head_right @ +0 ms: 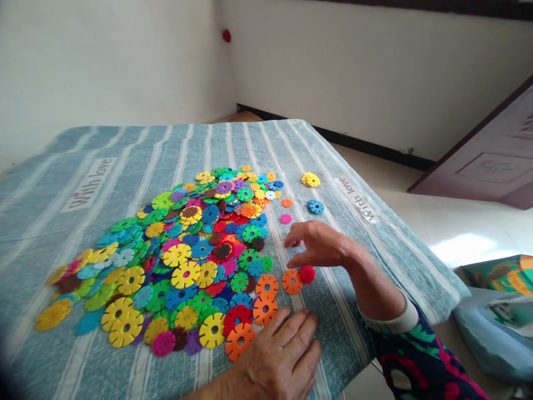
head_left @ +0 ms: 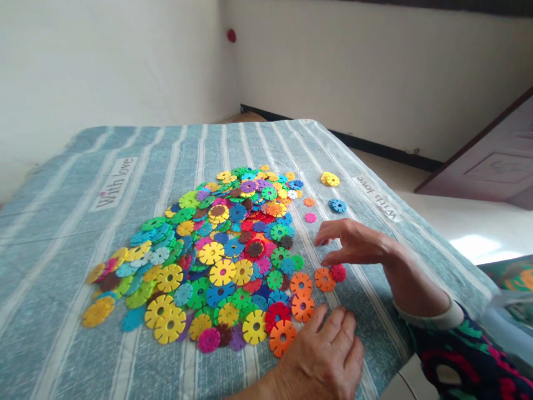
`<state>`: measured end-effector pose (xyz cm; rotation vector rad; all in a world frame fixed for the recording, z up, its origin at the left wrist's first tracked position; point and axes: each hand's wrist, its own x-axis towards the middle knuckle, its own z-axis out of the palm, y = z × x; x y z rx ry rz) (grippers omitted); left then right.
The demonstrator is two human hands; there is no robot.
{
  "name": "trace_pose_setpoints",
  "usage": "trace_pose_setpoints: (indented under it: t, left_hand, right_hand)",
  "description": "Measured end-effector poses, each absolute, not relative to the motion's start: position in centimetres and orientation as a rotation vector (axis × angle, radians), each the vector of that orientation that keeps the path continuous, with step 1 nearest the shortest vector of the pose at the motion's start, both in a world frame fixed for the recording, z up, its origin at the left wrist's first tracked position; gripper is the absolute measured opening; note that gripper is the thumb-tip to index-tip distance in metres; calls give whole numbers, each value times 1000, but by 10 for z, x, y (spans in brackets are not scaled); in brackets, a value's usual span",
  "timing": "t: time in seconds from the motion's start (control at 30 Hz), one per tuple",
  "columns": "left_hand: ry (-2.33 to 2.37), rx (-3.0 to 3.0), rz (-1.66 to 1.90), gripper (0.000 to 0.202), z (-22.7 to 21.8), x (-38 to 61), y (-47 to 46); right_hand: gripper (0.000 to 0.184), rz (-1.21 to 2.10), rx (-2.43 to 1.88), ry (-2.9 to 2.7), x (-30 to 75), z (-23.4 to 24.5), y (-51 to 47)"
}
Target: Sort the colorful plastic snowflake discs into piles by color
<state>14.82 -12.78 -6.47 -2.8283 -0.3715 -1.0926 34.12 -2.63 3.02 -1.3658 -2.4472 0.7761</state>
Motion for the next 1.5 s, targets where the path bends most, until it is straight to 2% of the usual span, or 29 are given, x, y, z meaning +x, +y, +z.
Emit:
trace_pose_setpoints:
  t: [0.13, 0.3, 0.53, 0.8, 0.97, 1.23, 1.5]
  left_hand:
    - [-416, -2885, -1006, 19, -58, 146, -129]
    - [-414, -2832, -1136, 16, -58, 147, -129]
    - [-405, -2793, -1186, 14, -61, 149, -127]
    - [-406, -2833, -1126, 16, -63, 147, -131]
    - [-384, -2812, -1147, 18, -63, 148, -130]
    - [-381, -2821, -1103, 19, -62, 148, -130]
    - [-429, -2850, -1075, 17, -56, 147, -134]
  right_hand:
    - [32, 736, -1341, -2678, 331, 38, -41]
    - [21, 595, -1384, -2821, 320, 47, -55]
    - [24, 425, -1464, -2905, 311, 50, -62]
    - [18, 305, -1449, -2904, 306, 40, -69]
    - [6, 308, -1471, -2901, 304, 38, -70]
    - [4, 463, -1365, -2898, 304, 44, -66]
    - [17, 482, -1214, -2899, 292, 39, -67]
